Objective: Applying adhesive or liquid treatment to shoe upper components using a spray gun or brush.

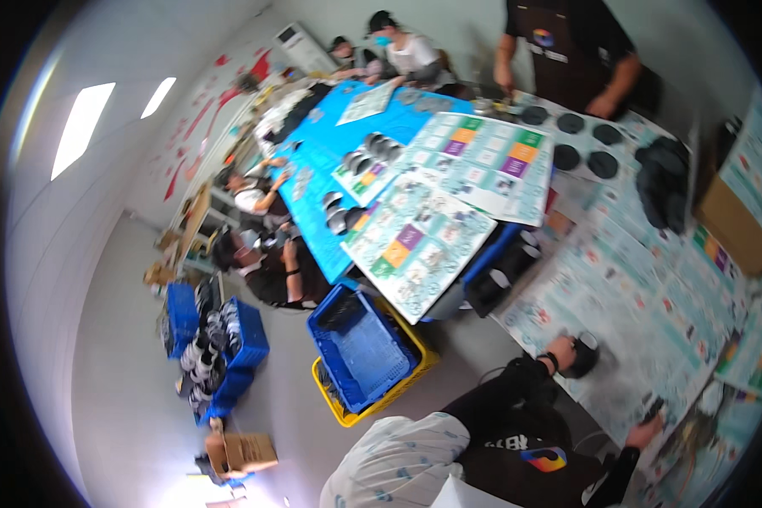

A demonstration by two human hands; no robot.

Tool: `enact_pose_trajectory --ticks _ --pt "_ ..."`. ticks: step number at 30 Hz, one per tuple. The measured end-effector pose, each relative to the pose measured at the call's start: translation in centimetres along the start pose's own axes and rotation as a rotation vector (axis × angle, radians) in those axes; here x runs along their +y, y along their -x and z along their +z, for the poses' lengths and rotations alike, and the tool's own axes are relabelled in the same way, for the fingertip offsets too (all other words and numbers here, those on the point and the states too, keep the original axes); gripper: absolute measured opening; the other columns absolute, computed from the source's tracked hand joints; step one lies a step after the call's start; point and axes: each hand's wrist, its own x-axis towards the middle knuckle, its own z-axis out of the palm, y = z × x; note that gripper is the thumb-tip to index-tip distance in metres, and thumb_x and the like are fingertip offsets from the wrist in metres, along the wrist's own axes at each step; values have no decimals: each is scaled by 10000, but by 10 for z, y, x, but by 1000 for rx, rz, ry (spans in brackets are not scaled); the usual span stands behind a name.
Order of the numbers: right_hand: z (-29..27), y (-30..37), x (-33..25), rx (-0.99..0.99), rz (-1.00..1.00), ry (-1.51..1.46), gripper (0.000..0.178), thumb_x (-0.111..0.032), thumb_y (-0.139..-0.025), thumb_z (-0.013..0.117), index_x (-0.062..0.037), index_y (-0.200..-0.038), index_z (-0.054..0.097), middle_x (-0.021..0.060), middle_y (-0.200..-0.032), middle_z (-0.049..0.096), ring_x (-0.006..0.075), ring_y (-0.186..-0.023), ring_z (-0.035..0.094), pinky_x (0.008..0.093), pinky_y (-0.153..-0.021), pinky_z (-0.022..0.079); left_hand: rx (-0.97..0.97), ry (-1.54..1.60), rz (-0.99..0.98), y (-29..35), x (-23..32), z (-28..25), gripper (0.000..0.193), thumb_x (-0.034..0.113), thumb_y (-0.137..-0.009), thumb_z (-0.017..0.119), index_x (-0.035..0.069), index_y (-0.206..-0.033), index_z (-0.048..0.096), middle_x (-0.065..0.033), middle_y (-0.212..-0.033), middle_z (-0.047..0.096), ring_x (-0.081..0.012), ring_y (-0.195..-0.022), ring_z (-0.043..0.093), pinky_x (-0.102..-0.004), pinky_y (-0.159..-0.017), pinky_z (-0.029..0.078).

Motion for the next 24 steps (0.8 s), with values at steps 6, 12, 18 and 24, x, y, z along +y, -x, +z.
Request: enact_pose_trajectory --ticks 6,12,18,24 --pt "-94 -25 -110 -359 631 -919 442 26 -767 523 -29 -1197 609 89 -1036 661 180 -809 655 314 -486 468 -23 23 34 -11 33 -2 259 144 -846 580 16 -1056 660 -262 -1035 664 -442 -1012 623 -515 -883 509" --pt "-115 -47 -187 -594 444 -984 272 -21 -798 521 -30 -1049 626 40 -830 649 119 -626 539 258 -374 398 67 38 49 -24 20 -7 238 174 -842 602 17 -1012 661 -243 -997 674 -440 -971 630 -520 -852 507" --pt "-137 -35 -210 -536 534 -972 239 -5 -797 513 -41 -1007 622 34 -801 647 112 -577 497 256 -378 419 72 63 103 -13 13 -24 251 183 -837 598 11 -1006 665 -249 -992 671 -447 -960 628 -519 -836 508" --pt "-137 -32 -206 -572 452 -984 333 39 -737 480 -35 -1034 609 38 -806 643 122 -624 564 253 -350 422 86 80 138 5 10 -35 237 182 -859 581 7 -988 674 -247 -990 679 -432 -976 630 -502 -874 512"
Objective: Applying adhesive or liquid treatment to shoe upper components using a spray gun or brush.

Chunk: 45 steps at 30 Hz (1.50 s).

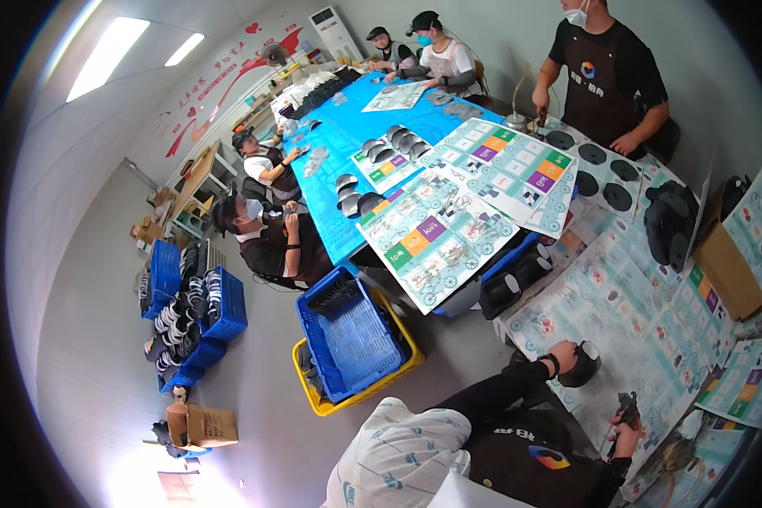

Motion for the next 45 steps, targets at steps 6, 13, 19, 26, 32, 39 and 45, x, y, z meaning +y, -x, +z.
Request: enact_pose_trajectory --ticks 6,13,19,26,32,39,45 --pt "-4 4 1 -52 6 -8 337 -4 -741 489 -53 -1052 610 32 -808 651 137 -668 595 268 -404 467 42 10 -6 14 4 6 240 192 -826 610 -2 -948 684 -252 -969 685 -428 -982 634 -512 -856 512" --pt "-3 6 -7 -50 -2 35 339 -16 -734 497 -37 -1050 617 44 -815 663 147 -662 609 279 -408 478 9 38 7 21 -1 8 331 207 -815 643 -3 -1068 681 -265 -980 688 -448 -965 640 -508 -866 516" --pt "-1 12 -20 -39 11 49 350 21 -718 474 1 -1042 605 102 -862 655 198 -716 625 290 -406 478 -30 42 8 9 -1 9 358 222 -807 664 -3 -1084 683 -245 -978 701 -425 -950 658 -496 -846 526" --pt "-12 13 -9 2 18 48 364 17 -716 476 8 -1054 609 91 -850 657 194 -676 610 295 -416 480 -13 32 46 -1 17 22 339 227 -796 660 18 -1059 702 -216 -910 715 -408 -893 675 -486 -815 541" --pt "0 11 -12 -14 37 18 363 32 -711 471 -6 -1046 606 71 -805 642 175 -653 602 279 -401 463 -13 37 40 -2 13 19 325 220 -799 658 21 -1052 700 -227 -931 707 -421 -897 666 -498 -813 534" --pt "6 0 -4 -26 99 51 356 37 -716 474 -15 -1045 599 59 -828 632 177 -679 620 276 -360 469 -10 112 -27 4 2 8 342 211 -812 644 2 -1076 700 -254 -950 697 -438 -948 652 -499 -851 524" --pt "13 2 -20 -13 97 135 342 39 -704 469 -5 -1020 592 83 -838 629 205 -693 627 285 -370 473 -49 92 -93 7 5 -4 367 216 -817 647 3 -1110 701 -254 -1002 694 -436 -985 647 -503 -864 526"
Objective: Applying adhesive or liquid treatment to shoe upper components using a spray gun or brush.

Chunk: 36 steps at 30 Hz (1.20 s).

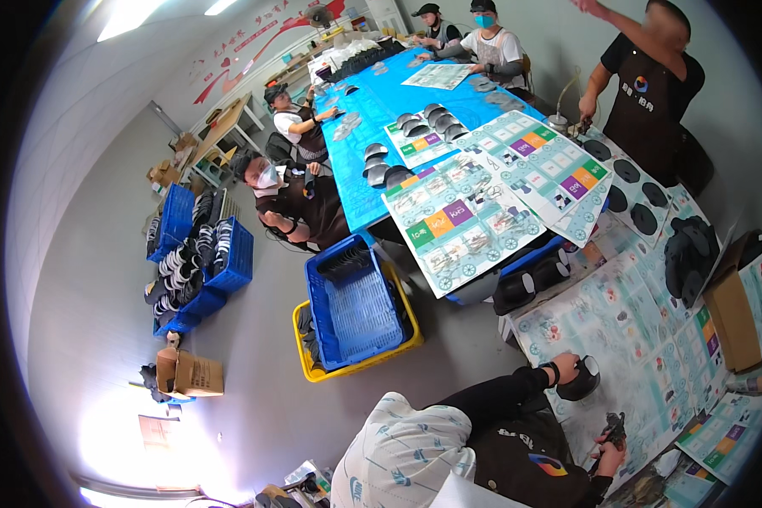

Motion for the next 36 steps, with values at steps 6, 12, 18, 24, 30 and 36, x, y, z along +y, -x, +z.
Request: enact_pose_trajectory --ticks 6,12,18,24,30,36 --pt "3 -4 5 11 -4 11 347 50 -700 460 -11 -1018 583 76 -823 613 201 -722 640 281 -373 457 31 -25 12 -8 -12 17 307 209 -812 639 25 -1047 711 -238 -1006 695 -438 -982 643 -507 -859 525" --pt "-6 -2 10 -8 -1 -39 358 33 -670 481 -23 -1008 584 53 -811 636 196 -751 680 283 -388 463 -27 -78 27 -16 7 31 251 193 -809 622 34 -983 707 -234 -983 687 -436 -965 642 -510 -853 525" --pt "-13 -3 15 -7 13 -70 334 30 -671 488 -24 -989 576 35 -769 625 187 -714 669 278 -374 462 -29 -88 14 -24 20 47 241 196 -830 602 35 -980 700 -228 -988 685 -424 -990 641 -503 -865 523" --pt "-16 -2 7 -11 7 -57 335 19 -677 503 -27 -998 582 32 -778 637 180 -724 673 278 -377 465 -25 -105 10 -30 22 63 267 190 -855 597 23 -1053 665 -248 -1061 660 -432 -1004 636 -499 -878 520" --pt "-22 0 9 41 50 -23 358 10 -684 507 -24 -1028 599 35 -790 647 183 -753 684 287 -406 479 -155 -106 -28 -32 29 66 294 168 -890 589 18 -1139 632 -248 -1182 621 -414 -1098 607 -473 -941 506" --pt "-19 -11 19 -54 -29 -25 333 -21 -703 519 -30 -1024 609 52 -821 663 191 -758 686 298 -418 489 -123 -180 -11 -39 2 74 311 215 -893 625 1 -1118 628 -237 -1094 646 -411 -1076 605 -486 -927 506"
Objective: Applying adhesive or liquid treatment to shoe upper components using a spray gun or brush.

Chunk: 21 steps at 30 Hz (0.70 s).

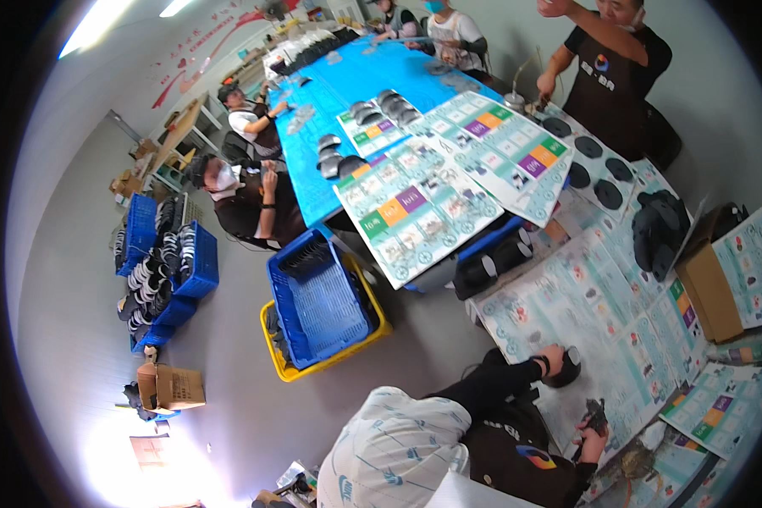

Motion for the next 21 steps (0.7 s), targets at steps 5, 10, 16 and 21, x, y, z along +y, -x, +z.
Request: enact_pose_trajectory --ticks 5,10,16,21 --pt "-8 10 -4 53 -10 -60 343 4 -695 507 -26 -1019 618 48 -824 663 196 -755 687 297 -422 491 2 25 29 -2 23 2 312 212 -864 637 1 -1094 638 -230 -1110 653 -407 -1056 618 -481 -920 511" --pt "-2 2 -4 4 28 -24 309 30 -733 512 -53 -1019 596 42 -821 645 162 -735 652 287 -412 471 -24 26 26 1 3 9 381 215 -870 658 4 -1182 597 -241 -1141 635 -408 -1102 601 -479 -958 495" --pt "2 10 -10 -2 -2 -48 342 35 -726 487 -34 -1039 605 49 -808 648 166 -716 656 274 -392 488 0 95 -9 27 -8 -19 458 170 -849 666 34 -1276 571 -239 -1191 614 -420 -1112 600 -497 -957 495" --pt "0 9 3 -36 -6 -46 349 57 -715 459 -18 -1023 606 63 -862 642 179 -739 666 283 -384 481 232 389 -26 99 -45 -80 759 279 -867 721 -28 -1466 370 -291 -1386 498 -431 -1288 498 -455 -1091 414"
